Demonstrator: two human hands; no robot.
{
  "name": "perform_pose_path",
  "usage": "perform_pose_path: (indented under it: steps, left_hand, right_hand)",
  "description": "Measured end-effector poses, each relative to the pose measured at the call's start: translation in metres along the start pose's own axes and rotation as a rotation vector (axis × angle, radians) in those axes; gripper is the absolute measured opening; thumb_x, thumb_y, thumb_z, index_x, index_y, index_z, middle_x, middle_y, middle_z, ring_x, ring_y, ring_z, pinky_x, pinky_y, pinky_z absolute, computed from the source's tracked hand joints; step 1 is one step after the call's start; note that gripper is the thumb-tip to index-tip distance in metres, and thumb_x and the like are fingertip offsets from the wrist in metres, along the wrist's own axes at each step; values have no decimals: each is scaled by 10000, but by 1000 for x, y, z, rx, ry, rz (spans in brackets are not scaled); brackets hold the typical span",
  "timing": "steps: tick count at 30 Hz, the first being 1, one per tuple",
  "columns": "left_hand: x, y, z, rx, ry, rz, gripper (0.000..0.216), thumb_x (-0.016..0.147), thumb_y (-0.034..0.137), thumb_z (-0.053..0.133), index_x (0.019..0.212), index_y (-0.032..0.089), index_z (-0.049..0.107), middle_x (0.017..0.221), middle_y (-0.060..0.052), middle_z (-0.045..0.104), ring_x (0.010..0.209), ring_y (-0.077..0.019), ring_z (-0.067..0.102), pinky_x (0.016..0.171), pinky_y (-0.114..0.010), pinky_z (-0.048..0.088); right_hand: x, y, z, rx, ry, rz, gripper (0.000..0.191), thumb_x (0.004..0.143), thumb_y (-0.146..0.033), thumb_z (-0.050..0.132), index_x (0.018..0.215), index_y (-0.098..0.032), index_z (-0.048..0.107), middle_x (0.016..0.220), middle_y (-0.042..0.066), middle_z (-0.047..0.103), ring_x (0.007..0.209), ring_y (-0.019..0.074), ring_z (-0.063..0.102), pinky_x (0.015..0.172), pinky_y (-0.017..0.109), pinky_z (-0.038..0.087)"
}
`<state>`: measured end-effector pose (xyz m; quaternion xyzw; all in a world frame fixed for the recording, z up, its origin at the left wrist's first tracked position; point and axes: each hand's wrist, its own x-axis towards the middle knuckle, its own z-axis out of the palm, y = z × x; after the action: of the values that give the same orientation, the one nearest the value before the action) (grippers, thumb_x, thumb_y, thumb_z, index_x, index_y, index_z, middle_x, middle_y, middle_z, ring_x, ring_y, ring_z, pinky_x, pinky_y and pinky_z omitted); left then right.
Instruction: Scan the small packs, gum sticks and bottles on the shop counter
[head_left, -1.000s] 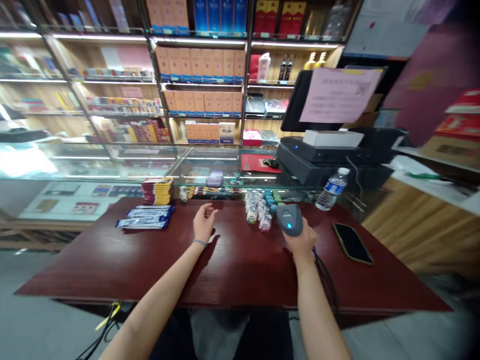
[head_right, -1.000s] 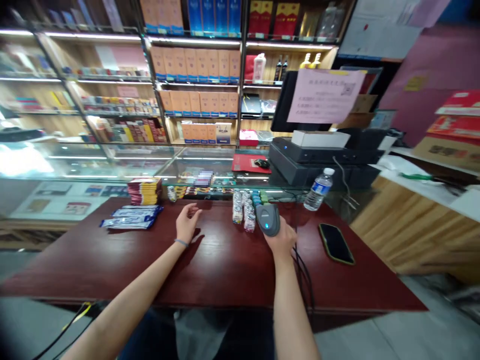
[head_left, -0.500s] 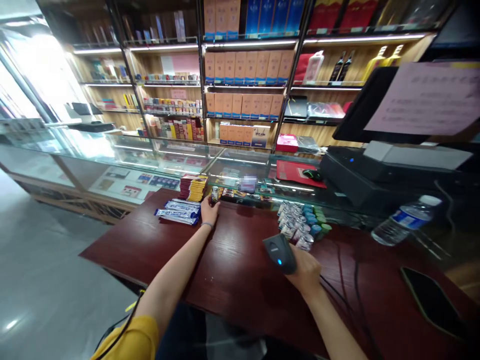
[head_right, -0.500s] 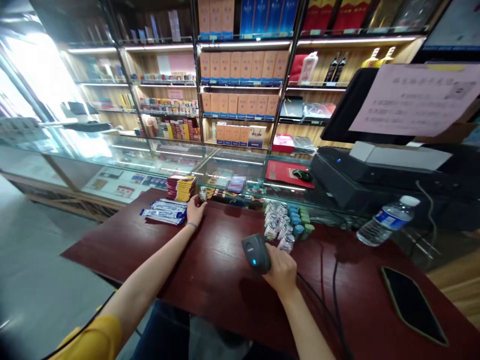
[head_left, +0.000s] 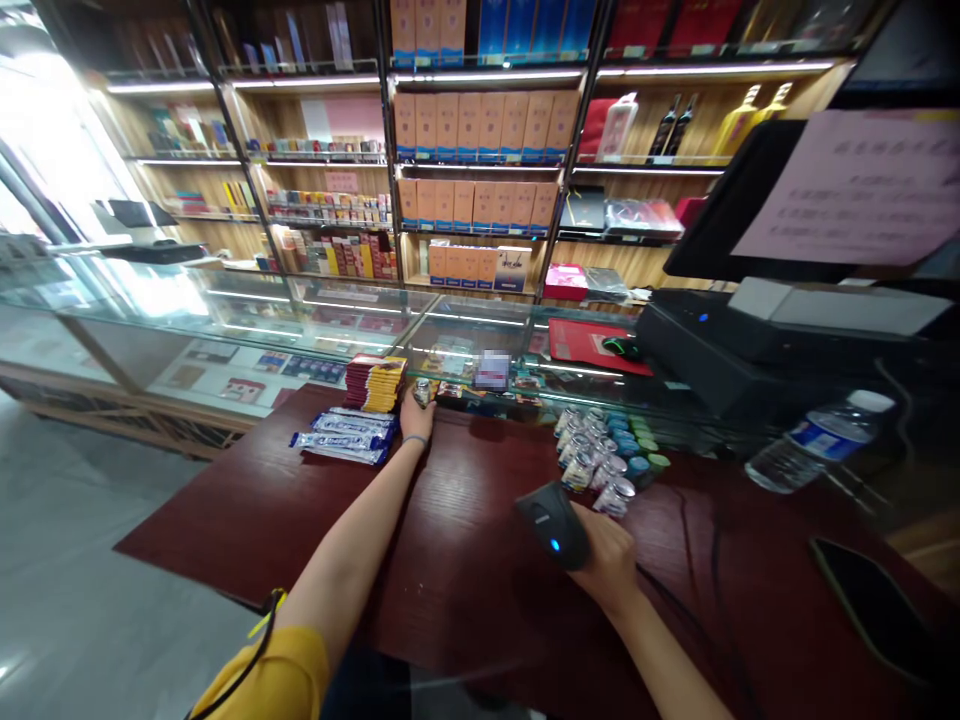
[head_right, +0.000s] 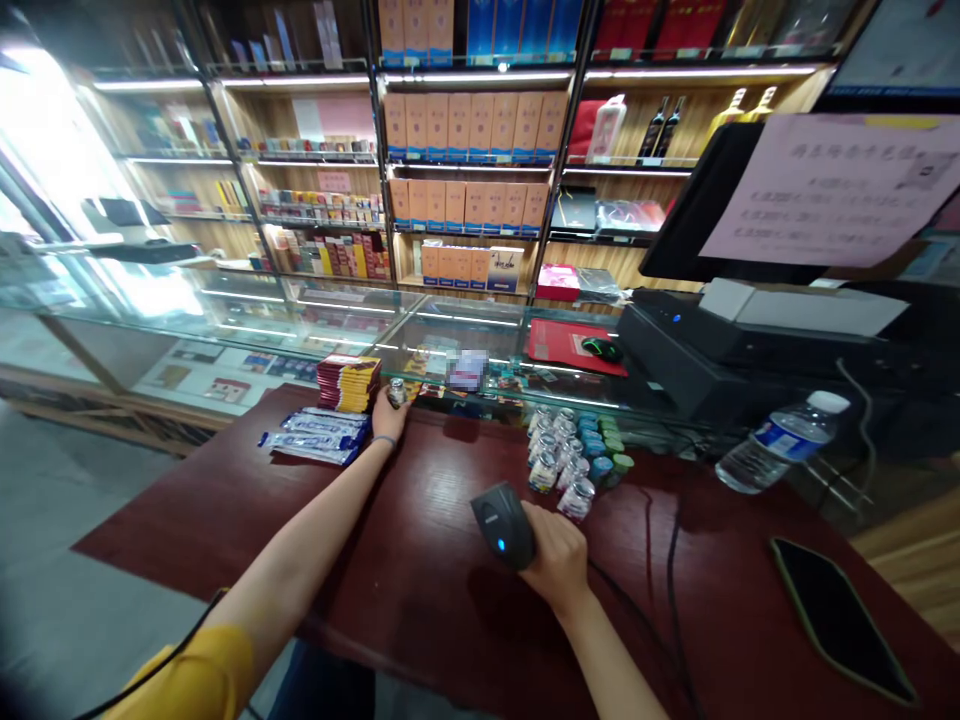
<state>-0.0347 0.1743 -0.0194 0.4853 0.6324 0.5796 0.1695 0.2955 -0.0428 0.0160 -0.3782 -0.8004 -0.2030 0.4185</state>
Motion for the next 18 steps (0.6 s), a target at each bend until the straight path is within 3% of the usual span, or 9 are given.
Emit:
perform_pose_path:
  steps: [7, 13, 18]
  left_hand:
    - [-7, 5, 1, 1, 13, 1, 480, 752, 140, 696, 1213, 169, 565, 1212, -163, 644, 1194, -292, 591, 1082, -444, 399]
    - [-35, 18, -11, -158, -55, 39, 495, 748, 246, 742, 1219, 179, 604, 1213, -125, 657, 1151, -265, 618, 1063, -419, 438]
    - [-77, 41, -20, -490, -292, -86, 545, 819, 395, 692, 1311, 192, 579, 1226, -108, 678, 1126, -231, 640, 987, -381, 501]
  right_hand:
    - [-3, 1, 3, -21, -31, 5, 281, 849, -218, 501, 1106, -141, 584, 815, 90, 735, 639, 208, 696, 591, 305, 513]
    - [-8, 3, 6, -28, -43, 3, 352, 814, -234, 506, 1137, -131, 602, 834, 94, 741, 664, 212, 702, 616, 303, 517]
    - [-8, 2, 4, -46, -33, 1, 338, 823, -271, 521, 1117, -133, 616, 848, 93, 749, 684, 213, 709, 621, 300, 515]
